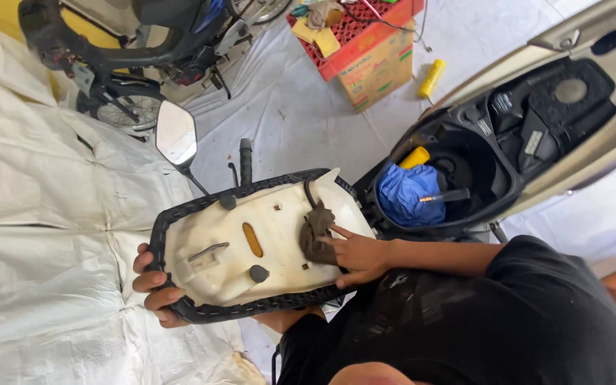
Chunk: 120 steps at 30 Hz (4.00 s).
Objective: The person holds a white motorcycle part with a black checkered border and wipes its surface with a brown cloth. They rotate the part to clean different areas, including the edges and the interior, while standing in a workshop environment.
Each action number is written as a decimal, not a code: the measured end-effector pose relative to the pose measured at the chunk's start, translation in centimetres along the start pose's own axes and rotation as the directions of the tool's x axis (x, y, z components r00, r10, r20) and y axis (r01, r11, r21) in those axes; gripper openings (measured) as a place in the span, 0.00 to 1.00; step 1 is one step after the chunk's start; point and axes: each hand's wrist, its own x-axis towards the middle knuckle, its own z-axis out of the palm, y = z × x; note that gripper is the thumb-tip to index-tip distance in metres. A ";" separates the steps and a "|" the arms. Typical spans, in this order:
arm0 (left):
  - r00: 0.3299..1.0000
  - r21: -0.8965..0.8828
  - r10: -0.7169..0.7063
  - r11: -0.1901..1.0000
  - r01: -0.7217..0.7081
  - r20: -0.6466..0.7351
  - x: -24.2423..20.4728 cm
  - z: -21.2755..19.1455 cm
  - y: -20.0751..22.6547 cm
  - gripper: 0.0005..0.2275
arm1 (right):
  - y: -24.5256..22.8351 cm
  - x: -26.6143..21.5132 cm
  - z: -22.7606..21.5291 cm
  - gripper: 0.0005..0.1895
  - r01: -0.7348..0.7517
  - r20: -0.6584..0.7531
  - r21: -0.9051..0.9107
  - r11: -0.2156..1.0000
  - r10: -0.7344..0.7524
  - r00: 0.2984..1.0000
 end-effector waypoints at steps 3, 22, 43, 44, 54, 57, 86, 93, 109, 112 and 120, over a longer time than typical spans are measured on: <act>0.998 -0.045 0.058 0.997 -0.059 -0.032 -0.5 0.9 -1.2 0.18 | 0.2 1.8 -1.3 0.36 -0.299 0.252 -0.208 0.931 0.347 0.903; 0.995 -0.062 0.096 0.994 -0.094 0.027 -0.4 0.7 -0.3 0.19 | 3.5 -0.4 1.0 0.33 -0.142 -0.250 0.001 0.990 0.137 0.958; 0.982 -0.084 0.167 0.984 -0.159 0.087 -0.3 -1.3 -0.5 0.20 | 3.6 0.5 1.9 0.41 -0.267 -0.155 -0.046 0.963 0.257 0.954; 0.979 -0.081 0.180 0.982 -0.172 0.098 -0.4 -1.4 -0.6 0.20 | 3.4 0.5 2.3 0.43 -0.201 -0.303 -0.003 0.980 0.191 0.934; 0.990 -0.033 0.074 0.997 -0.071 0.119 -0.3 -1.1 0.4 0.20 | 4.7 0.3 3.3 0.38 -0.315 -0.225 -0.125 0.941 0.282 0.933; 0.982 -0.069 0.119 0.992 -0.110 0.149 0.0 -1.7 0.0 0.19 | 3.3 -0.4 3.8 0.33 -0.091 -0.409 -0.037 0.995 0.068 0.910; 0.955 -0.098 0.234 0.971 -0.219 0.184 0.2 -2.6 -2.3 0.18 | 0.5 -0.7 5.1 0.35 -0.306 -0.517 0.024 0.952 0.274 0.811; 0.962 -0.115 0.240 0.967 -0.225 0.130 -0.1 -0.7 -2.8 0.18 | 0.0 0.7 5.9 0.33 -0.089 -0.645 0.100 0.991 0.133 0.752; 0.394 -0.094 0.078 0.995 0.023 0.916 11.9 1.0 -2.3 0.20 | 1.1 3.5 6.0 0.32 -0.135 -0.764 0.235 0.963 0.269 0.586; 0.306 -0.092 0.067 0.993 0.069 0.950 12.5 1.7 -2.5 0.19 | -0.5 3.9 4.1 0.30 -0.115 -0.779 0.241 0.964 0.263 0.569; 0.622 -0.232 0.168 0.972 0.022 0.765 9.3 1.1 -4.0 0.24 | -0.1 2.9 3.2 0.26 -0.205 -0.691 0.377 0.903 0.421 0.587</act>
